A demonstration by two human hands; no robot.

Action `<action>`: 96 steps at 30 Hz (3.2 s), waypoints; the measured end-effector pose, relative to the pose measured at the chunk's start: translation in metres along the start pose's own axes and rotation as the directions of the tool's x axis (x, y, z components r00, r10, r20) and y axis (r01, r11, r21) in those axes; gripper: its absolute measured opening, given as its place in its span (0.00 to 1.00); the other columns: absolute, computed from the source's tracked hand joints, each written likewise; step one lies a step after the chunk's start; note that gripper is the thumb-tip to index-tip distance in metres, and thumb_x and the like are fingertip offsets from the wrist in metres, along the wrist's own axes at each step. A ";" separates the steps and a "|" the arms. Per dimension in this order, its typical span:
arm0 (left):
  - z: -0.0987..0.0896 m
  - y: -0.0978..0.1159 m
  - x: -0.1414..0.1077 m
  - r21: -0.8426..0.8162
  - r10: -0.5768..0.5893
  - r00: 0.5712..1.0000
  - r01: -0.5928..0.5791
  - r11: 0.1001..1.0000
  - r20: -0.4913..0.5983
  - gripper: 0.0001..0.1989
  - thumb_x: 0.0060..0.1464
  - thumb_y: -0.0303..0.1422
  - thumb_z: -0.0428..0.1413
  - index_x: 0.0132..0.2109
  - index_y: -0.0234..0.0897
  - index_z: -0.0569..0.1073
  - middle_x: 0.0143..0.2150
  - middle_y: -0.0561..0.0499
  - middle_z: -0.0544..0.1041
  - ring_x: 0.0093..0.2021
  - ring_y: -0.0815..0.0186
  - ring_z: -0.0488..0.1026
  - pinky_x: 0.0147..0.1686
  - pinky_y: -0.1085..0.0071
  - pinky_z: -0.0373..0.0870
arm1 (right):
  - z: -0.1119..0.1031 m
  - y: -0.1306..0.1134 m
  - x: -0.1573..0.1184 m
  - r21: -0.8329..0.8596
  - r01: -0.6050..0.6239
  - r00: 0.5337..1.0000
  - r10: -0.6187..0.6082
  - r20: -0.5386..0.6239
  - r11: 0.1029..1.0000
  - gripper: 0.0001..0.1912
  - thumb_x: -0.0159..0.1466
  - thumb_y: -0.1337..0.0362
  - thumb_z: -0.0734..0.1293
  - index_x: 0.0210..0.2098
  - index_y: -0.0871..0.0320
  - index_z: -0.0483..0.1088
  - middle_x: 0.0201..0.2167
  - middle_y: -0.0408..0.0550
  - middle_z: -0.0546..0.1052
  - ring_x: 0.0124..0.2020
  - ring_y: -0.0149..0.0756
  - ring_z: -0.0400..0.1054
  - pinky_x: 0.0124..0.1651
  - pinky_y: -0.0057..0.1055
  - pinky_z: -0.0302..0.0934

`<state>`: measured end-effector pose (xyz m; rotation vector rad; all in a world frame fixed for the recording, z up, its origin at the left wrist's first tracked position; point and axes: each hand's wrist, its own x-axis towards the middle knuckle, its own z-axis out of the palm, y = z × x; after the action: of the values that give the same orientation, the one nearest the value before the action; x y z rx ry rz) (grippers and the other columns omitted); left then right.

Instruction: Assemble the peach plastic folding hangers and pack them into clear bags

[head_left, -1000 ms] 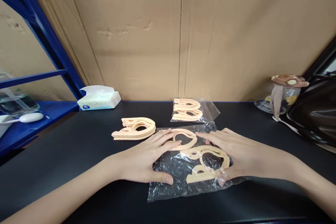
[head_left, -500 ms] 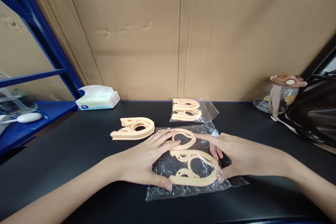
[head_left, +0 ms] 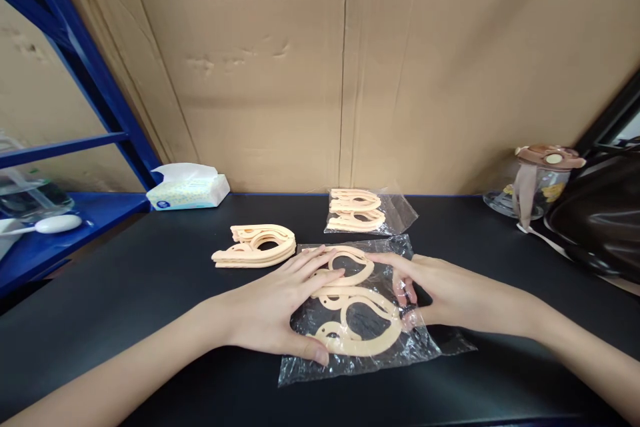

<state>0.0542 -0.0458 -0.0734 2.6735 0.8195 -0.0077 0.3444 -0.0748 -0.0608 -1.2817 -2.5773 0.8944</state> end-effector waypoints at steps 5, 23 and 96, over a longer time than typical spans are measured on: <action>-0.003 0.004 0.001 0.003 -0.015 1.000 0.015 1.000 0.025 0.48 0.47 0.56 0.56 0.68 0.44 0.45 0.70 0.45 0.38 0.68 0.46 0.35 0.63 0.45 0.41 | 0.004 -0.001 0.004 -0.113 -0.032 0.998 0.025 -0.065 0.993 0.44 0.57 0.59 0.69 0.66 0.41 0.41 0.32 0.39 0.71 0.34 0.35 0.64 0.38 0.31 0.60; -0.006 0.004 -0.003 -0.031 0.016 1.000 -0.017 0.999 -0.020 0.51 0.47 0.55 0.57 0.69 0.42 0.41 0.70 0.43 0.41 0.68 0.48 0.38 0.63 0.48 0.43 | -0.004 0.011 0.003 -0.414 -0.085 0.955 -0.044 -0.293 0.906 0.22 0.65 0.63 0.60 0.59 0.51 0.59 0.27 0.43 0.73 0.29 0.37 0.67 0.32 0.31 0.60; -0.016 0.010 -0.006 0.145 0.107 0.917 -0.054 0.988 -0.383 0.40 0.51 0.51 0.57 0.63 0.42 0.50 0.59 0.42 0.62 0.56 0.53 0.63 0.52 0.56 0.64 | 0.011 -0.011 0.016 0.691 0.107 0.985 0.018 -0.171 0.715 0.12 0.58 0.58 0.69 0.27 0.61 0.70 0.22 0.39 0.63 0.25 0.26 0.55 0.27 0.25 0.48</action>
<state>0.0529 -0.0520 -0.0544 2.8773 0.8454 0.5267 0.3226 -0.0730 -0.0658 -0.9874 -1.8089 1.4843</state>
